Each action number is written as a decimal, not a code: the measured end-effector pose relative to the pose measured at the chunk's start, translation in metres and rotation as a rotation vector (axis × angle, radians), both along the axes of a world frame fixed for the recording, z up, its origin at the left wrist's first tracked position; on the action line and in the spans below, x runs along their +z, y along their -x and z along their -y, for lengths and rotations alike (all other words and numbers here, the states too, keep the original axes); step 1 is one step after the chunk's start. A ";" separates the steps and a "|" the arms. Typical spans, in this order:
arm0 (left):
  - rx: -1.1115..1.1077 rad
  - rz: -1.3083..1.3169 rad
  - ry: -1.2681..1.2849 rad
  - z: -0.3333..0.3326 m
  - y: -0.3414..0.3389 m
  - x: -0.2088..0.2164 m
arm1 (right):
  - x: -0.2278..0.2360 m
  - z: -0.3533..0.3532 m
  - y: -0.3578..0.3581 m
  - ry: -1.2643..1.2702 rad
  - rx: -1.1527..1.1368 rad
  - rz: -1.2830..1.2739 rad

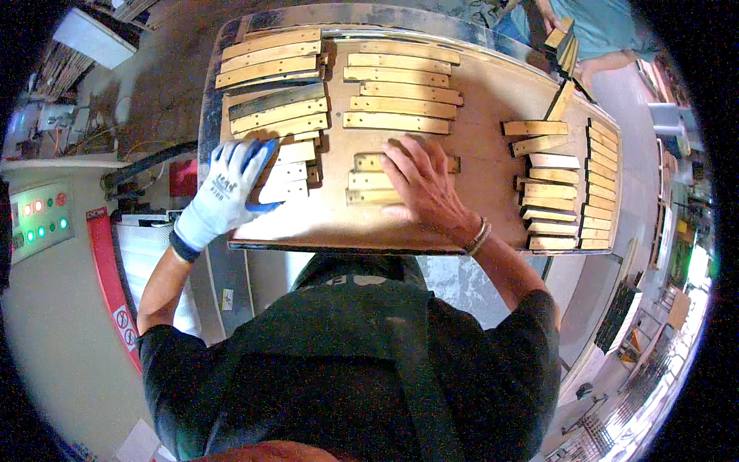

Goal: The person arranges small wooden planks with pre-drilled holes onto a large flat board, aligning them in neat rows. The person uses both hands to pick up, position, and adjust the planks, occasionally flipping the board to access different sides.

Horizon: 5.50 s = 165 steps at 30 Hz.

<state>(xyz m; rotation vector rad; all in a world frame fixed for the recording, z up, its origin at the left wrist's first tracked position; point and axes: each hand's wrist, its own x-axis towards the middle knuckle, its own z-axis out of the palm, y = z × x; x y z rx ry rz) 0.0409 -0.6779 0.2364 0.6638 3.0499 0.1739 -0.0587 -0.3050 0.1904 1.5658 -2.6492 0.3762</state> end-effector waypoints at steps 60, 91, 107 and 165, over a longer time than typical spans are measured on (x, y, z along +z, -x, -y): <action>-0.029 -0.063 -0.118 -0.001 0.014 -0.008 | 0.034 -0.006 -0.029 -0.062 -0.036 0.241; 0.045 -0.104 -0.018 0.047 0.200 -0.039 | 0.014 -0.011 -0.062 0.100 -0.210 0.282; 0.212 -0.066 -0.026 0.036 0.206 -0.021 | 0.003 -0.006 -0.117 0.053 -0.149 0.636; 0.389 -0.032 -0.433 0.030 0.016 0.006 | 0.031 -0.044 0.018 0.157 -1.024 0.320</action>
